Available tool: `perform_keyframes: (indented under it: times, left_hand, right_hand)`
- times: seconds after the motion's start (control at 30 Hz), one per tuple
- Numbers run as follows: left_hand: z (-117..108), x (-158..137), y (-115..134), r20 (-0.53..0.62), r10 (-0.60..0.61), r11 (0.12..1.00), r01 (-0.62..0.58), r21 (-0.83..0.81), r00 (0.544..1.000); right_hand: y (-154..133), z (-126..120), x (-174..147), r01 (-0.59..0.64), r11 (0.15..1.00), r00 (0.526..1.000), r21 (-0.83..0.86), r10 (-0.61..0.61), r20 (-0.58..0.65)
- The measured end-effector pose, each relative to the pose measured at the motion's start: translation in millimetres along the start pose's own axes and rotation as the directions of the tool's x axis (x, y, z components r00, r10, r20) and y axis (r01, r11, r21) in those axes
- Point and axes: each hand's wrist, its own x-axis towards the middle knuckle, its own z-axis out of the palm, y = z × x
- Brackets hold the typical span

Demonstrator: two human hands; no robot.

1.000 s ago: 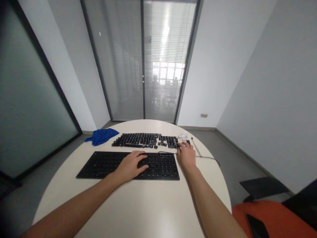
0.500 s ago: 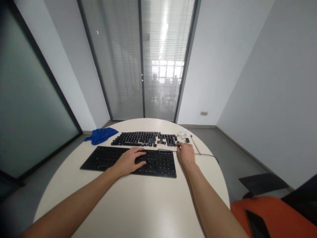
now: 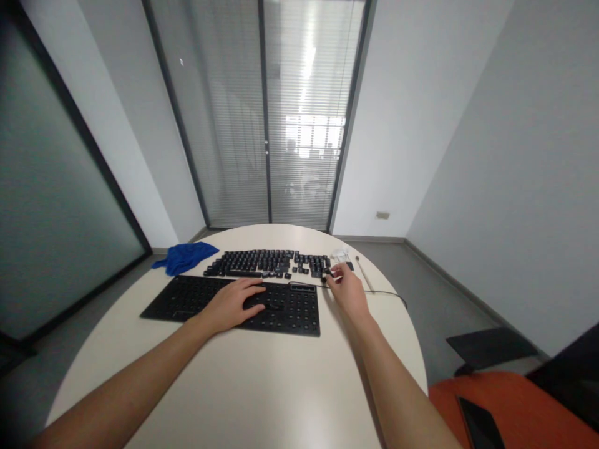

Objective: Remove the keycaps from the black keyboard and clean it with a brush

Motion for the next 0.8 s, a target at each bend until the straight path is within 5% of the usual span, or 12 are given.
perform_keyframes:
  times: [0.13, 0.37, 0.6, 0.8]
  left_hand:
    - [1.9, -0.6, -1.9, -0.008, -0.004, 1.0, 0.004, 0.003, 1.0]
    - [-5.0, 2.5, 12.5, -0.099, 0.051, 0.998, -0.054, -0.024, 0.994]
    - [4.7, 25.6, 64.9, -0.002, 0.112, 0.992, -0.112, -0.05, 0.994]
    - [26.5, 33.6, 75.2, -0.07, 0.032, 0.995, -0.038, -0.09, 0.997]
  right_hand:
    - [-4.1, -1.8, -3.6, 0.039, 0.989, 0.991, 0.141, -0.057, 0.123]
    - [-14.1, -10.5, -7.0, -0.091, 0.967, 0.938, 0.237, 0.003, 0.348]
    - [-18.5, -11.2, -15.9, 0.069, 0.954, 0.855, 0.292, -0.207, 0.476]
    - [-21.0, -17.1, -22.7, 0.158, 0.946, 0.78, 0.284, -0.296, 0.551]
